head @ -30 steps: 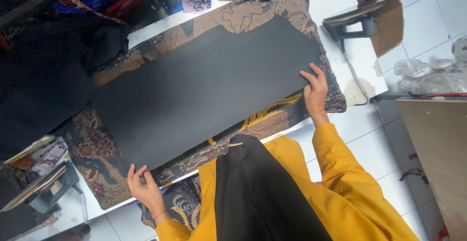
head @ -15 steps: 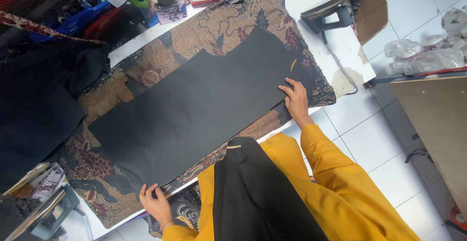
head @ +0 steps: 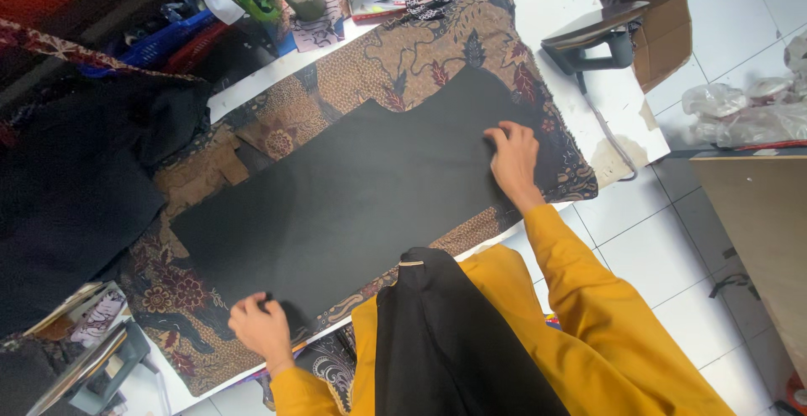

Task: The person irons a dark patterned fabric on a table, repeatedly smoothing, folding, and pressing sections with an iron. They fold the fabric into a compact stack and secure it with a rubber band.

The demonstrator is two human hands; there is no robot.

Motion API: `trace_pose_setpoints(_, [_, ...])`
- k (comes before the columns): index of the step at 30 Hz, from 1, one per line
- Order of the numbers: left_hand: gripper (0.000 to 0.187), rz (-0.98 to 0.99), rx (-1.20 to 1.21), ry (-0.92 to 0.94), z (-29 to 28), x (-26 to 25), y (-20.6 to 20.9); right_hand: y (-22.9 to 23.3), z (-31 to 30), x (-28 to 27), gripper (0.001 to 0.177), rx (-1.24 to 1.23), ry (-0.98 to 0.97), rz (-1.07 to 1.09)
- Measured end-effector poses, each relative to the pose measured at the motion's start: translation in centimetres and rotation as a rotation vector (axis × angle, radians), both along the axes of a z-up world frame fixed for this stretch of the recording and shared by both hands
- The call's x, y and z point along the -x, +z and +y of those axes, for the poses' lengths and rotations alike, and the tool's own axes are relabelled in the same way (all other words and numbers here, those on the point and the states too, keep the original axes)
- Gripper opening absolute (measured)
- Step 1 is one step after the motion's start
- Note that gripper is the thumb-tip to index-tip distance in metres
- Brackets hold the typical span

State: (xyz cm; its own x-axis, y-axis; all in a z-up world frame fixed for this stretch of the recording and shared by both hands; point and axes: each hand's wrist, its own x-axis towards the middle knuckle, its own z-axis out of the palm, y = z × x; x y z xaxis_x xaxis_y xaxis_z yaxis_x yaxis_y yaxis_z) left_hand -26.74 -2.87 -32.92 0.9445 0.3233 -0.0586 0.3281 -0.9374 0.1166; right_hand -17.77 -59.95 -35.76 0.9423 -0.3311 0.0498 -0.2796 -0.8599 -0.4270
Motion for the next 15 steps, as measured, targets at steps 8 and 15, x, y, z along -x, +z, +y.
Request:
trace_pose_setpoints(8, [0.05,0.097,0.132,-0.211,-0.5,-11.9,-0.8,-3.3,-0.4,-11.8,0.056,-0.108,0.068,0.008])
trace_pose_setpoints(15, [0.045,0.025,0.14,-0.344,1.5,-14.5,-1.8,-2.1,12.6,-11.9,0.06,-0.146,0.42,0.166])
